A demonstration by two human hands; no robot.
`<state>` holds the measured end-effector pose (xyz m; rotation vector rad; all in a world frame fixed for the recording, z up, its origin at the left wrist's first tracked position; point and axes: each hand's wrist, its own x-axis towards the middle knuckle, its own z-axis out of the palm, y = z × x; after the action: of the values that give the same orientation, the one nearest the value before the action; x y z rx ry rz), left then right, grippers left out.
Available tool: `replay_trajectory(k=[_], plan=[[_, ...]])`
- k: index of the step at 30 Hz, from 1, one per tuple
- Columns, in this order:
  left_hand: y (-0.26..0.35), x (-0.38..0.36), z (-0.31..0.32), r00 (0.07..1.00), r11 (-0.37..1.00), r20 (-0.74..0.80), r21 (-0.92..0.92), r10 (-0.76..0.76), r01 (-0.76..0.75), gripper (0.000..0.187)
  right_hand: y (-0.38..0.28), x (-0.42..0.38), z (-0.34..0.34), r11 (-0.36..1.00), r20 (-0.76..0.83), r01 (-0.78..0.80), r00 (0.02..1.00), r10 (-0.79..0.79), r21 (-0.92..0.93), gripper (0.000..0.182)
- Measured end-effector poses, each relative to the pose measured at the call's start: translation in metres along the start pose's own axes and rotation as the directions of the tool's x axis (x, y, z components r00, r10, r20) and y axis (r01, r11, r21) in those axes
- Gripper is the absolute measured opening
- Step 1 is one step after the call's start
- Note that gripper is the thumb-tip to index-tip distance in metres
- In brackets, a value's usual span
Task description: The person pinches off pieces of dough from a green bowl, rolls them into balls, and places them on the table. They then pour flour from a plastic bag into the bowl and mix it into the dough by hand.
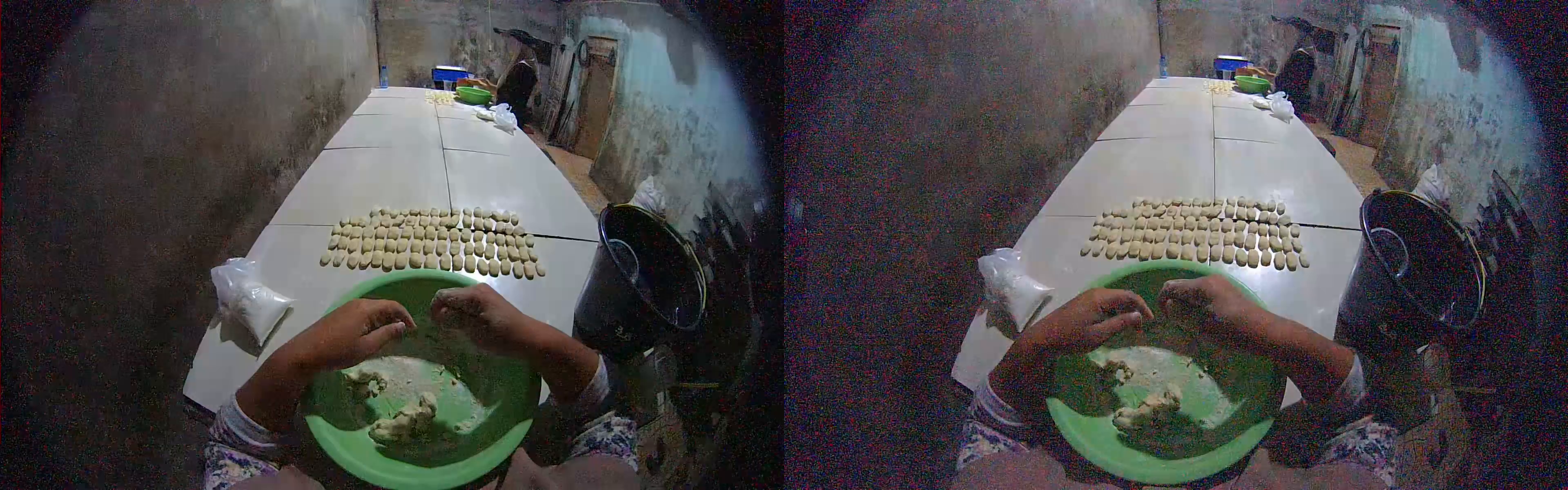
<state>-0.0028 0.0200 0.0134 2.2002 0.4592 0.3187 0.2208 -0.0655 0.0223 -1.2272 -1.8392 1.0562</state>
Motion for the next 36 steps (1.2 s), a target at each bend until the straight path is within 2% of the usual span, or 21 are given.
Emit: replay_trajectory(k=[1, 3, 4, 6, 8, 10, 11, 15, 17, 18, 20, 22, 23, 24, 26, 27, 28, 30, 34, 35, 36], plan=[[-0.002, 0.001, 0.0, 1.0, 1.0, 0.0, 0.0, 0.001, -0.001, 0.021, 0.004, 0.002, 0.001, 1.0, -0.001, 0.0, 1.0, 0.0, 0.0, 0.02], [-0.007, 0.001, 0.002, 1.0, 0.999, 0.001, 0.018, 0.031, -0.031, 0.021, 0.013, 0.008, 0.003, 0.863, -0.015, -0.187, 0.975, 0.22, 0.469, 0.025], [-0.007, 0.001, 0.002, 1.0, 0.999, 0.002, 0.018, 0.031, -0.031, 0.021, 0.011, 0.007, 0.003, 0.863, -0.016, -0.187, 0.976, 0.219, 0.469, 0.025], [-0.007, 0.001, 0.001, 0.999, 0.999, -0.006, 0.025, 0.04, -0.04, 0.021, -0.003, 0.001, 0.002, 0.997, -0.027, 0.05, 0.998, -0.049, 0.052, 0.023], [-0.007, 0.002, 0.001, 1.0, 0.997, 0.001, 0.075, 0.016, -0.016, 0.021, -0.01, -0.001, 0.002, 1.0, 0.007, -0.027, 1.0, 0.027, 0.007, 0.018], [-0.007, 0.001, 0.001, 1.0, 0.998, 0.004, 0.066, 0.02, -0.02, 0.021, 0.003, 0.008, 0.005, 0.979, -0.022, 0.103, 0.994, -0.109, -0.178, 0.012], [-0.005, 0.001, 0.002, 1.0, 1.0, 0.008, -0.021, 0.004, -0.004, 0.022, 0.004, 0.006, 0.006, 0.992, -0.017, -0.073, 0.997, 0.075, 0.099, 0.017], [-0.007, 0.0, 0.002, 0.999, 0.999, 0.008, -0.012, -0.034, 0.035, 0.022, 0.008, 0.007, 0.004, 0.995, 0.082, 0.048, 0.995, -0.055, 0.089, 0.026], [-0.012, 0.001, 0.004, 0.998, 0.998, -0.006, 0.012, 0.055, -0.055, 0.022, 0.015, 0.008, 0.005, 0.973, 0.059, 0.135, 0.987, -0.149, 0.187, 0.034], [-0.014, 0.002, 0.004, 0.998, 0.998, -0.005, 0.011, 0.055, -0.055, 0.022, 0.01, 0.007, 0.006, 0.973, 0.058, 0.135, 0.987, -0.148, 0.187, 0.034], [-0.017, 0.003, 0.006, 0.999, 0.999, 0.016, -0.023, 0.039, -0.039, 0.022, -0.004, 0.004, 0.008, 0.929, -0.012, 0.074, 0.997, -0.075, 0.361, 0.018], [-0.011, 0.002, 0.003, 0.999, 1.0, 0.026, -0.01, 0.03, -0.03, 0.022, -0.001, 0.002, 0.001, 0.967, 0.005, 0.05, 0.999, -0.053, 0.251, 0.014], [-0.009, 0.002, 0.002, 0.999, 1.0, 0.037, 0.002, 0.021, -0.022, 0.023, 0.002, -0.001, -0.003, 0.99, 0.019, 0.026, 0.999, -0.029, 0.138, 0.027], [-0.009, 0.002, 0.003, 0.999, 1.0, 0.037, 0.002, 0.022, -0.022, 0.023, 0.007, -0.003, -0.006, 0.99, 0.019, 0.025, 0.999, -0.028, 0.138, 0.027], [-0.01, 0.002, 0.004, 0.999, 0.999, 0.043, -0.039, 0.003, -0.001, 0.023, 0.022, -0.004, -0.013, 0.994, -0.1, -0.084, 0.991, 0.091, 0.073, 0.057], [-0.01, 0.002, 0.004, 0.999, 0.999, 0.042, -0.038, 0.003, -0.002, 0.023, 0.022, -0.003, -0.014, 0.994, -0.1, -0.072, 0.992, 0.081, 0.086, 0.06], [-0.01, 0.002, 0.004, 0.999, 0.999, 0.047, -0.043, 0.014, -0.012, 0.023, 0.019, -0.003, -0.013, 0.994, -0.099, -0.073, 0.992, 0.081, 0.085, 0.06], [-0.009, 0.002, 0.004, 0.998, 0.999, 0.049, -0.048, 0.024, -0.021, 0.023, 0.011, -0.002, -0.006, 0.954, -0.131, 0.019, 0.991, 0.021, 0.299, 0.053], [-0.002, -0.003, 0.003, 0.999, 1.0, -0.052, -0.002, -0.003, 0.003, 0.024, 0.011, 0.01, 0.006, 0.961, -0.082, 0.185, 0.982, -0.172, 0.206, 0.046], [-0.005, -0.002, 0.002, 0.998, 1.0, -0.062, 0.013, 0.028, -0.028, 0.024, 0.002, 0.009, 0.003, 0.894, -0.037, -0.009, 0.999, 0.028, 0.448, 0.04], [-0.008, -0.002, 0.002, 0.996, 0.998, -0.071, 0.028, 0.059, -0.057, 0.025, -0.005, 0.009, 0.003, 0.735, 0.057, -0.199, 0.975, 0.213, 0.649, 0.036]])
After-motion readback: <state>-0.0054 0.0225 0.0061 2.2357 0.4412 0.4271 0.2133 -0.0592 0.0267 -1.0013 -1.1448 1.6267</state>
